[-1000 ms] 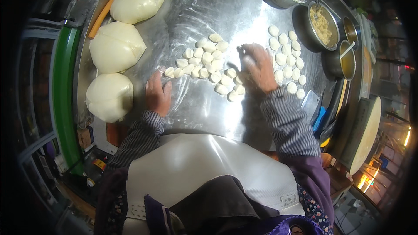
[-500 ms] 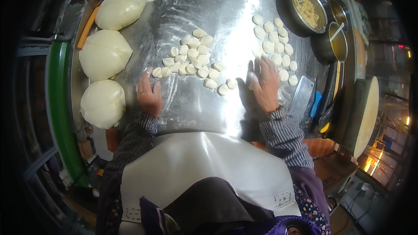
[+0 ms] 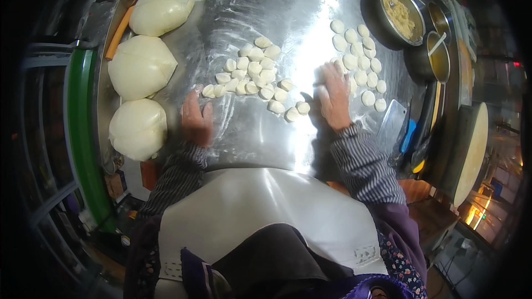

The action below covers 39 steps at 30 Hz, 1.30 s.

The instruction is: The person portions dough into small pieces, flattens them into discs, and rolls them into thin wrappers using a rolling pin. The wrappers are arranged on a stainless steel countertop.

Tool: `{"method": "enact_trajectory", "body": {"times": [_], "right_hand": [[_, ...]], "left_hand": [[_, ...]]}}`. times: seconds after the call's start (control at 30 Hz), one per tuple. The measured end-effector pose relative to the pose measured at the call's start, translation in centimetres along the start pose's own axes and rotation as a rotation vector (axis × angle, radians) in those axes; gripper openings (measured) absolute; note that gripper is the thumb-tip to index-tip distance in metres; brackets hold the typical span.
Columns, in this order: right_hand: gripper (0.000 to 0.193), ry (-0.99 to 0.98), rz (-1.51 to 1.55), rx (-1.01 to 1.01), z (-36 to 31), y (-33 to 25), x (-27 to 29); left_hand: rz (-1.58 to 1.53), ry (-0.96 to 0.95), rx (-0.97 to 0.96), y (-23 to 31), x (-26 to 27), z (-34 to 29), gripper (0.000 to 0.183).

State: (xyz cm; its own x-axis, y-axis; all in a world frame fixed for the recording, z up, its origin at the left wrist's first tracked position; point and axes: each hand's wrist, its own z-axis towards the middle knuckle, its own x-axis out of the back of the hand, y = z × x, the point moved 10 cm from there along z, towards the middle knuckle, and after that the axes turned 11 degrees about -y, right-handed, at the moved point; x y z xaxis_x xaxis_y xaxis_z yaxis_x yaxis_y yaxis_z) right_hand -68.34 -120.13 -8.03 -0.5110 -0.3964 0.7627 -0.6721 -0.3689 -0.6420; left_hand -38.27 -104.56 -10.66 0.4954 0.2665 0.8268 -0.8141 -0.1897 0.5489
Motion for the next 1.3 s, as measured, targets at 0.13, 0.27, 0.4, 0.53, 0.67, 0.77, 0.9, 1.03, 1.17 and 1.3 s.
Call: {"method": "enact_trajectory", "body": {"times": [0.13,0.27,0.4,0.53,0.67,0.77,0.9,1.03,1.17,1.3], "right_hand": [[0.042,-0.114,-0.298,0.299,-3.4,-3.6,-1.7],[0.042,-0.173,-0.314,0.106,-4.2,-2.1,-1.7],[0.044,-0.122,-0.187,-0.062,-1.2,-1.8,-1.0],[0.059,0.013,-0.263,-0.003,2.3,-4.1,-2.6],[0.069,-0.101,-0.368,-0.059,2.9,-3.5,-6.0],[0.069,-0.104,-0.391,-0.056,3.0,-3.1,-6.2],[0.064,-0.059,-0.199,-0.039,3.2,-2.8,-4.7],[0.057,-0.085,0.038,0.021,0.7,-2.5,-3.2],[0.050,-0.515,-0.594,0.237,-2.7,-2.7,-5.7],[0.039,-0.031,-0.669,0.113,2.3,-1.8,0.6]], "left_hand": [[-0.004,-0.003,-0.002,0.1,0.0,-0.1,0.048],[-0.010,0.001,-0.021,0.2,0.0,0.0,0.048],[-0.006,0.017,-0.034,0.2,-0.1,0.0,0.048],[-0.033,-0.019,-0.010,-0.1,-0.4,0.1,0.047],[-0.060,-0.117,0.034,-0.7,-0.9,0.3,0.048],[-0.072,-0.112,0.021,-0.7,-0.9,0.2,0.048],[-0.027,-0.039,0.007,-0.4,-0.6,-0.1,0.048],[-0.013,-0.009,0.009,-0.3,-0.4,-0.2,0.049],[-0.060,-0.005,-0.003,0.0,-0.1,0.0,0.048],[-0.012,-0.023,0.015,0.1,-0.1,-0.1,0.049]]}}
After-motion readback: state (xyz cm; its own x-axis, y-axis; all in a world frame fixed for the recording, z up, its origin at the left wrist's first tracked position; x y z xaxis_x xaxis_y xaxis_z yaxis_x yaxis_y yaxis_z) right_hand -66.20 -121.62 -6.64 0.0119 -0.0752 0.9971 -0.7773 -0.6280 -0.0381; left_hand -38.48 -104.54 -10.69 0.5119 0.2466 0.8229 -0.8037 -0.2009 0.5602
